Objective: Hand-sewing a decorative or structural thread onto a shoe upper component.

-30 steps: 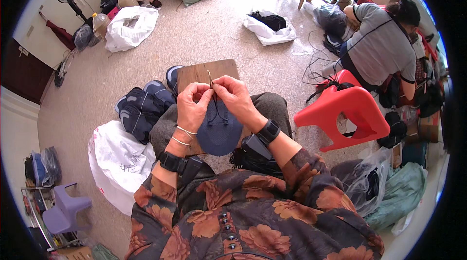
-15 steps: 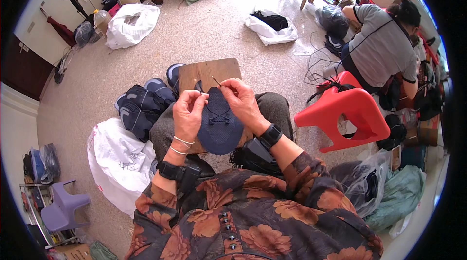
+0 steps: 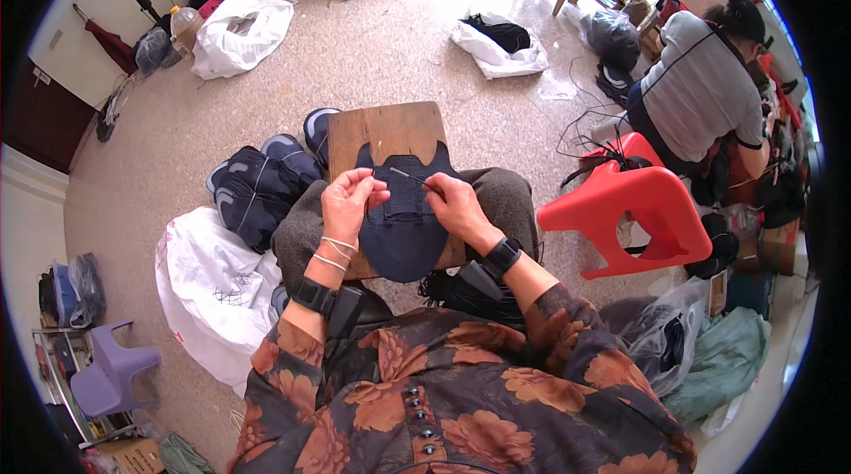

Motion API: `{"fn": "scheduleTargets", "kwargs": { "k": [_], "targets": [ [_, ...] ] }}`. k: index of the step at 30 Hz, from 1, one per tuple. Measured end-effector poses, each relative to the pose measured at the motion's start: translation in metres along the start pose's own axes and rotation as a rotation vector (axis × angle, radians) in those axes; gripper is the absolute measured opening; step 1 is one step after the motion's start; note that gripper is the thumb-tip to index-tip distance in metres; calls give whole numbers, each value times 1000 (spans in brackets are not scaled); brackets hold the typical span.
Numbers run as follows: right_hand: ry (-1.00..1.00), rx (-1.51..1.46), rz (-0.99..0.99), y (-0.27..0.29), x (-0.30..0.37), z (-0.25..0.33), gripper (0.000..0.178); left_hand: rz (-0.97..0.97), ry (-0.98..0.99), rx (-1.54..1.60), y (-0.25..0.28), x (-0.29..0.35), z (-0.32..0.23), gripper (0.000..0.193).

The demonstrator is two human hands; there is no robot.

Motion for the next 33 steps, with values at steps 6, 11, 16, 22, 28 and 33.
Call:
{"fn": "scheduleTargets", "kwargs": {
  "k": [6,11,16,22,28,33],
  "targets": [
    [530,392,-368,6,-13,61,12,35,-120,-9,-9,-21,-27,20],
    [406,215,140,-40,19,27,10,157,-123,-187,3,-25,27,25],
    [390,458,-5,-67,27,14,8,137,-543,-854,4,-6,20,40],
    [280,441,-75,-75,24,13,7,303,-590,-936,13,10,25,35],
    [290,488,-81,-78,22,12,6,300,-572,-901,18,8,28,33],
    [272,466,-20,-72,21,12,5,289,-567,-886,18,8,29,33]
  ]
}}
Point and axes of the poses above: each hand's wrist, its own x-axis away from the middle knuckle, its own y-axis out of the back of the hand, z = x × y, the point moved 3 cm from there along -x, towards the middle knuckle, and after that the axes turned 15 degrees about -x, right-handed, at the moved point
